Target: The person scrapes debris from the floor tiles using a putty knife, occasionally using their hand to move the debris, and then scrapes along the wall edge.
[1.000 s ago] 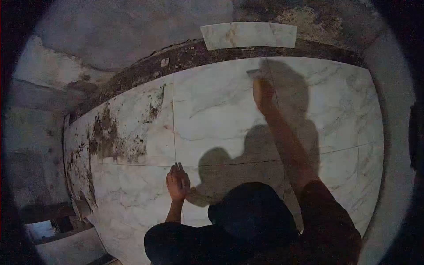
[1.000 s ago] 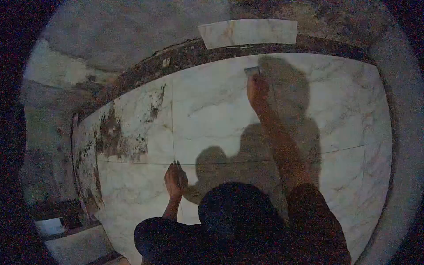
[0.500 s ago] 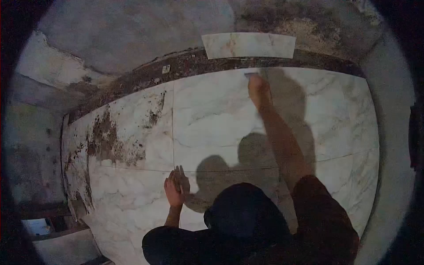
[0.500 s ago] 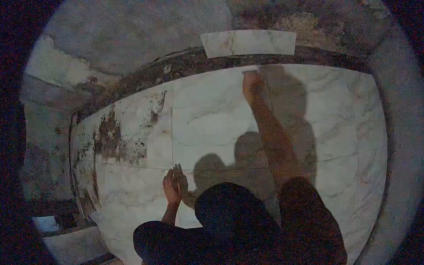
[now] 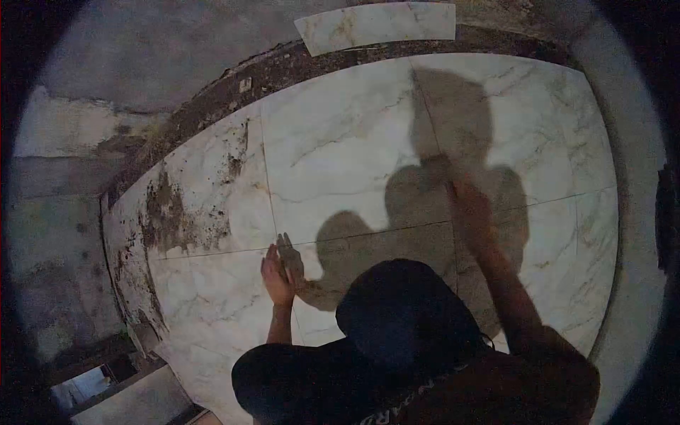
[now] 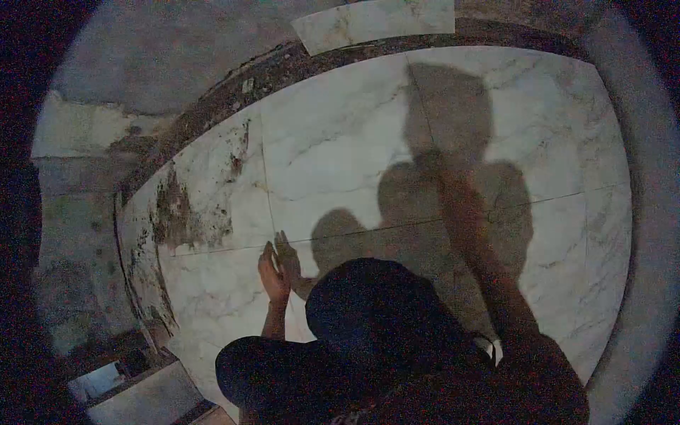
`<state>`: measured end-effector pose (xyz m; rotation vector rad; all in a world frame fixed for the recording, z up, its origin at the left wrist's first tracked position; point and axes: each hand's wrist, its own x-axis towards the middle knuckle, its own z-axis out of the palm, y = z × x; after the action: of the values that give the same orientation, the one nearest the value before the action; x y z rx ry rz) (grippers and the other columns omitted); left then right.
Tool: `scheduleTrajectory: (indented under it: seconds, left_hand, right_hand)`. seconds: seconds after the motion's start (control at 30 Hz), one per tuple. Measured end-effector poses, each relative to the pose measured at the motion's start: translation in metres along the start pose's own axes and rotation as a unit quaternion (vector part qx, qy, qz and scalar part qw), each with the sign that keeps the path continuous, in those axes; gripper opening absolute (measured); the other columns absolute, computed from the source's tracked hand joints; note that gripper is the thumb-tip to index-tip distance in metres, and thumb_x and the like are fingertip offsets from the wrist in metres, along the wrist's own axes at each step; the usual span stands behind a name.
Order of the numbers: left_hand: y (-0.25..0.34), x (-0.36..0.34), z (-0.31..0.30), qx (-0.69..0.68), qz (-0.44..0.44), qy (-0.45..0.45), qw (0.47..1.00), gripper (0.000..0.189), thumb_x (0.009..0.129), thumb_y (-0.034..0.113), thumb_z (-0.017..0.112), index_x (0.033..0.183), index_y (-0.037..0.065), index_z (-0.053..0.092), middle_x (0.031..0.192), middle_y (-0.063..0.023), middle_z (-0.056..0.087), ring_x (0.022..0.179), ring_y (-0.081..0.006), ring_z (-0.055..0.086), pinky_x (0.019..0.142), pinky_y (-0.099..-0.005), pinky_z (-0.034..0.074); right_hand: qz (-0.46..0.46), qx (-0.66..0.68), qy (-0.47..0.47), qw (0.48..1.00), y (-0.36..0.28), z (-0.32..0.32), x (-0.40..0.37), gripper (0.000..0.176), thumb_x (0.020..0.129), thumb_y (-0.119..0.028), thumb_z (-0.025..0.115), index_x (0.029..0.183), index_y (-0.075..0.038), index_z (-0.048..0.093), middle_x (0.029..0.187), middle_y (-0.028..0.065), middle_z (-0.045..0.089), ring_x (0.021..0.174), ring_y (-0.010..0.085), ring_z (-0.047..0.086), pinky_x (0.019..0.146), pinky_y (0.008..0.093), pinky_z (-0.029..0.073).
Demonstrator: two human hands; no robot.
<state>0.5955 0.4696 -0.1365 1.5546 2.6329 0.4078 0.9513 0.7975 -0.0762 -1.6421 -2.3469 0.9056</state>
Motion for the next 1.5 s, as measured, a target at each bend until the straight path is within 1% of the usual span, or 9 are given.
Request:
scheduleTrajectory:
  seconds: [0.13,0.33,0.37,0.57,0.77,1.0,1.03,1.33,1.5]
  left_hand:
    - [-0.018,-0.008,-0.001,-0.008,0.015,0.015,1.0,0.056,0.098,0.03,0.052,0.144,-0.001,0.04,0.143,-0.0209,0.048,0.132,-0.0394,0.044,0.111,-0.0482,0.033]
    - [0.003,0.027,-0.005,-0.005,0.035,-0.004,0.999,0.058,0.092,0.01,0.056,0.146,0.004,0.037,0.145,-0.0184,0.045,0.132,-0.0374,0.043,0.112,-0.0501,0.031]
    - [0.007,0.026,-0.009,-0.004,0.037,-0.005,0.999,0.058,0.092,0.01,0.056,0.146,0.004,0.037,0.145,-0.0184,0.045,0.132,-0.0374,0.043,0.112,-0.0501,0.031]
    - [0.031,0.019,-0.018,-0.032,0.029,0.025,0.999,0.056,0.091,0.009,0.058,0.144,0.001,0.04,0.146,-0.0186,0.046,0.132,-0.0386,0.043,0.112,-0.0508,0.031]
    - [0.003,-0.016,-0.01,-0.004,0.081,-0.07,0.994,0.056,0.091,0.014,0.059,0.143,0.001,0.041,0.145,-0.0189,0.046,0.131,-0.0387,0.044,0.112,-0.0503,0.032]
    - [-0.004,-0.01,-0.014,-0.005,0.032,-0.041,0.999,0.059,0.089,0.013,0.06,0.144,0.005,0.041,0.148,-0.0166,0.043,0.131,-0.0367,0.043,0.114,-0.0521,0.028]
    - [0.001,-0.007,-0.014,-0.01,0.038,-0.052,0.998,0.059,0.089,0.013,0.059,0.145,0.005,0.04,0.148,-0.0169,0.043,0.131,-0.0368,0.044,0.114,-0.0521,0.028]
    - [0.017,-0.005,-0.01,0.042,0.091,-0.041,0.994,0.056,0.089,0.013,0.056,0.142,0.0,0.042,0.141,-0.0213,0.048,0.13,-0.0381,0.045,0.112,-0.053,0.03]
    - [0.005,-0.014,-0.004,0.012,0.078,-0.019,0.997,0.054,0.088,0.011,0.057,0.139,-0.002,0.044,0.141,-0.0221,0.048,0.13,-0.038,0.045,0.112,-0.0537,0.031]
  right_hand:
    - [0.023,-0.154,0.007,0.988,0.054,0.058,-0.05,0.036,0.098,-0.019,0.054,0.133,-0.009,0.055,0.108,0.0196,0.064,0.099,0.0346,0.065,0.083,0.0484,0.052]
    - [-0.072,-0.172,0.241,0.952,0.004,0.079,0.192,0.019,0.093,-0.016,0.056,0.097,0.0,0.066,0.098,0.0207,0.067,0.085,0.0302,0.067,0.07,0.0447,0.052]
    - [-0.022,-0.096,0.135,0.986,-0.013,0.057,0.212,0.025,0.095,-0.02,0.053,0.098,0.0,0.066,0.1,0.0182,0.068,0.08,0.0346,0.066,0.069,0.0454,0.052]
    - [-0.054,-0.182,0.113,0.975,0.008,0.076,0.092,0.012,0.091,-0.009,0.059,0.088,-0.002,0.069,0.078,0.0207,0.067,0.067,0.0326,0.068,0.058,0.0442,0.054]
    - [-0.081,-0.134,0.256,0.954,-0.001,0.092,0.215,0.015,0.088,-0.008,0.058,0.083,-0.001,0.07,0.08,0.0176,0.068,0.073,0.0349,0.069,0.056,0.044,0.053]
    - [-0.101,-0.178,0.387,0.899,-0.023,0.09,0.179,0.004,0.074,-0.006,0.071,0.078,-0.004,0.071,0.065,0.0145,0.067,0.062,0.0286,0.07,0.053,0.0386,0.055]
    - [-0.047,-0.168,0.231,0.957,-0.028,0.086,0.197,0.004,0.076,-0.007,0.071,0.076,-0.004,0.071,0.065,0.0171,0.067,0.063,0.0277,0.071,0.053,0.0412,0.055]
    - [-0.097,-0.14,0.364,0.916,-0.026,0.082,0.227,0.008,0.081,-0.008,0.065,0.077,-0.004,0.071,0.069,0.0175,0.068,0.06,0.031,0.068,0.053,0.0446,0.055]
    - [-0.058,-0.177,0.226,0.956,-0.049,0.058,0.273,0.008,0.082,-0.01,0.066,0.077,-0.004,0.069,0.076,0.0177,0.069,0.07,0.0275,0.071,0.056,0.0435,0.057]
